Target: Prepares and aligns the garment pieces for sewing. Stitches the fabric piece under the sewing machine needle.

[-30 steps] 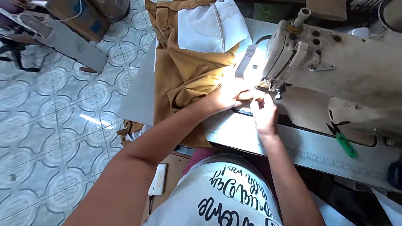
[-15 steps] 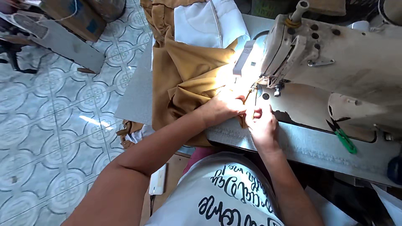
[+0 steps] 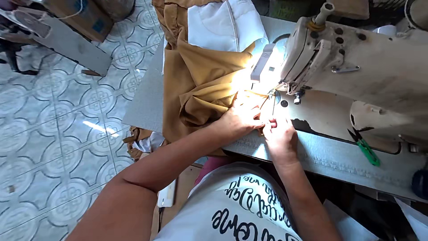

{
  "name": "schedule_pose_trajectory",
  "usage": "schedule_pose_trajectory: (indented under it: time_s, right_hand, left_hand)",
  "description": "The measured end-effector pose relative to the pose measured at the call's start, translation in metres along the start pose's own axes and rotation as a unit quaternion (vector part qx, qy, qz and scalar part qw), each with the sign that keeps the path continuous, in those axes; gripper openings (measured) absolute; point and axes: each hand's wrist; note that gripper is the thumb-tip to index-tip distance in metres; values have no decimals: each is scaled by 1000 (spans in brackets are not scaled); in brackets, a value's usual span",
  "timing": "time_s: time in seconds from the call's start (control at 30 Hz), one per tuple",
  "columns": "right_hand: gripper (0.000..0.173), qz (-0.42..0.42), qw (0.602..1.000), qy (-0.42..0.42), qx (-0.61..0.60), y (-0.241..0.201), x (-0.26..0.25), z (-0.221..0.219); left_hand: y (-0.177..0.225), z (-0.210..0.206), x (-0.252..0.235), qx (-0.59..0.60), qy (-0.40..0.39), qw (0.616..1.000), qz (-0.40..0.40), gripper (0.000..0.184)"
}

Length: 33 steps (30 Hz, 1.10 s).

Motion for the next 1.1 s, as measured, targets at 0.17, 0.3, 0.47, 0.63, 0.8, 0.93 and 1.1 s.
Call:
schedule_pose_trajectory:
  time_s: [0.17, 0.3, 0.47, 0.63, 0.8, 0.93, 1.1]
  right_hand:
    - [17, -6, 1000, -20, 9, 0, -1, -2]
    - [10, 19, 1000, -14, 17, 3, -2, -2]
    - [9, 35, 998, 11, 53, 2, 1, -4]
    - [14, 52, 996, 15, 67, 0, 2, -4]
    - [13, 17, 1000, 11, 18, 3, 4, -4]
    - [19, -24, 1000, 6, -3, 3, 2, -2]
    - [16, -21, 998, -1, -55, 10, -1, -4]
  left_hand:
    - [-3, 3, 2, 19, -6, 1000, -1, 33]
    - [-3, 5, 1, 17, -28, 999, 8, 36]
    - [-5, 2, 1, 22, -22, 1000, 6, 35]
    - [-7, 3, 1, 12, -15, 1000, 0, 30]
    - [-8, -4, 4, 23, 6, 1000, -17, 30]
    - [-8, -12, 3, 32, 46, 998, -21, 30]
    - [-9, -16, 1, 55, 50, 997, -31, 30]
Point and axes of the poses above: each hand's wrist, its own x-axis away from the middle knuckle, its own z-axis out of the back of the hand, y = z × x, and after that the axes turned 9 degrees about -z, right-handed
